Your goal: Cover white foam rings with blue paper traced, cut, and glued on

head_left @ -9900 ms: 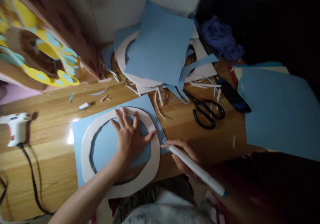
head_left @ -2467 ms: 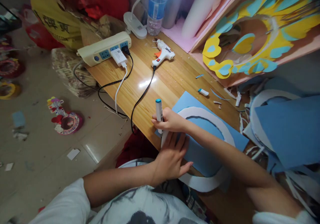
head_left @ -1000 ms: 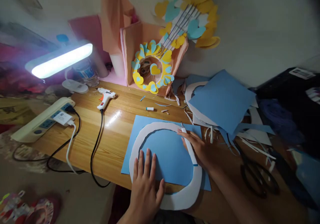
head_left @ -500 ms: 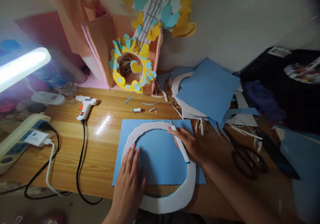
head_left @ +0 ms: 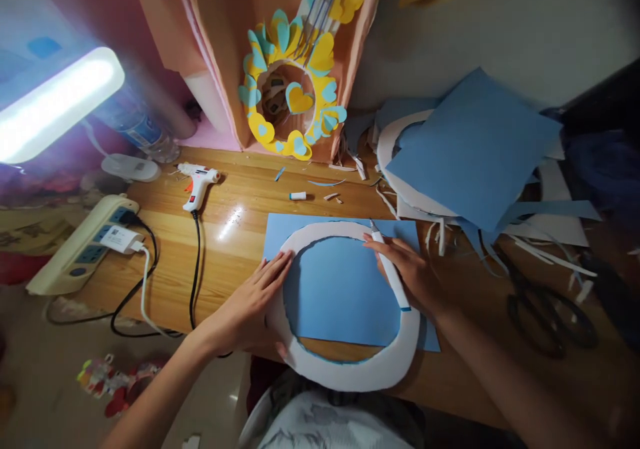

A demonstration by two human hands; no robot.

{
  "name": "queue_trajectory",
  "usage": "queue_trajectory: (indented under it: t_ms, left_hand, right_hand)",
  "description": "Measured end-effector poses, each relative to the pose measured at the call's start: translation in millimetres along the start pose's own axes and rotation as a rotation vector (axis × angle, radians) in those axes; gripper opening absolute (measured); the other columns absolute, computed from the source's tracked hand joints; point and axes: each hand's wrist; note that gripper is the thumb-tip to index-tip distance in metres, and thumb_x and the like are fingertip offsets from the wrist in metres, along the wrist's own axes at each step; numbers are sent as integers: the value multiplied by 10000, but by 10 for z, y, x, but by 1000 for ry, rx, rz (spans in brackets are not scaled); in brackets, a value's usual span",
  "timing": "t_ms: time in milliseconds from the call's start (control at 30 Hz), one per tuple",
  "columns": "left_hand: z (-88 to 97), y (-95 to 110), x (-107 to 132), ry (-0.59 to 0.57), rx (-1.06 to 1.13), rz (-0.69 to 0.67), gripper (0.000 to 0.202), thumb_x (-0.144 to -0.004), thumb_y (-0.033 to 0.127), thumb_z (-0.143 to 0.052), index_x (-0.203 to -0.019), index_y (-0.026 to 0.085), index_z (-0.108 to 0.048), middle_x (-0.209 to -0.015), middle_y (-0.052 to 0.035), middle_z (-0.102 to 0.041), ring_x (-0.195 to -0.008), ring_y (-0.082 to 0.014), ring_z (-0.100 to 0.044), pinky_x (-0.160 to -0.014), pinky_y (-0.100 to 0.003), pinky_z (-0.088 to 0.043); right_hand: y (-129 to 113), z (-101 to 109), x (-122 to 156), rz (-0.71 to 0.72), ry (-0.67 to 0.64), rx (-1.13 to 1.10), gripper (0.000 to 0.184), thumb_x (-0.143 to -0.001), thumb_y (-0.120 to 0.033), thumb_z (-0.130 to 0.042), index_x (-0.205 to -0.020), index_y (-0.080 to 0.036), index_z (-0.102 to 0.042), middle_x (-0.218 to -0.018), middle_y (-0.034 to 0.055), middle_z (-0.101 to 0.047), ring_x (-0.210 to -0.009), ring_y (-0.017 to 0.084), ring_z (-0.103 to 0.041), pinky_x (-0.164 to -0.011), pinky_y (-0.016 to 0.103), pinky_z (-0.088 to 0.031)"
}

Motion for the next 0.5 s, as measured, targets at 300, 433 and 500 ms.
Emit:
queue_trajectory:
  t_ms: [300, 433, 500]
  left_hand:
    - [38, 92, -66, -54, 12, 96, 1386, -441, 520, -821, -1485, 178, 24, -1554, -173, -97, -1422, -333, -102, -1152, -502, -135]
    - [62, 128, -66, -63, 5, 111, 1358, -451, 500, -821, -1484, 161, -7, -1554, -166, -101, -1426, -305, -109, -1156, -462, -148]
    - [59, 129, -63, -52, -6, 109, 1350, -459, 495, -819, -1482, 158, -5, -1555, -162, -103, -1426, -298, -115, -1159, -448, -144]
  right_hand:
    - [-432, 58, -27, -4, 143, -204, 346, -900, -184, -481, -1219, -287, -564, -1017, 36, -682, -896, 197, -633, -825, 367, -501]
    - [-822, -127, -92, -69, -215, -491, 242, -878, -188, -490, -1064, -253, -631, -947, 21, -690, -782, 151, -641, -731, 285, -514]
    - [-926, -278, -112, -116, -340, -587, 216, -836, -167, -524, -1021, -227, -619, -929, 19, -688, -789, 149, -645, -712, 261, -518]
Point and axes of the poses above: each hand's wrist, its own x-axis away from the middle knuckle, its own z-axis out of the back of the hand, y = z × x
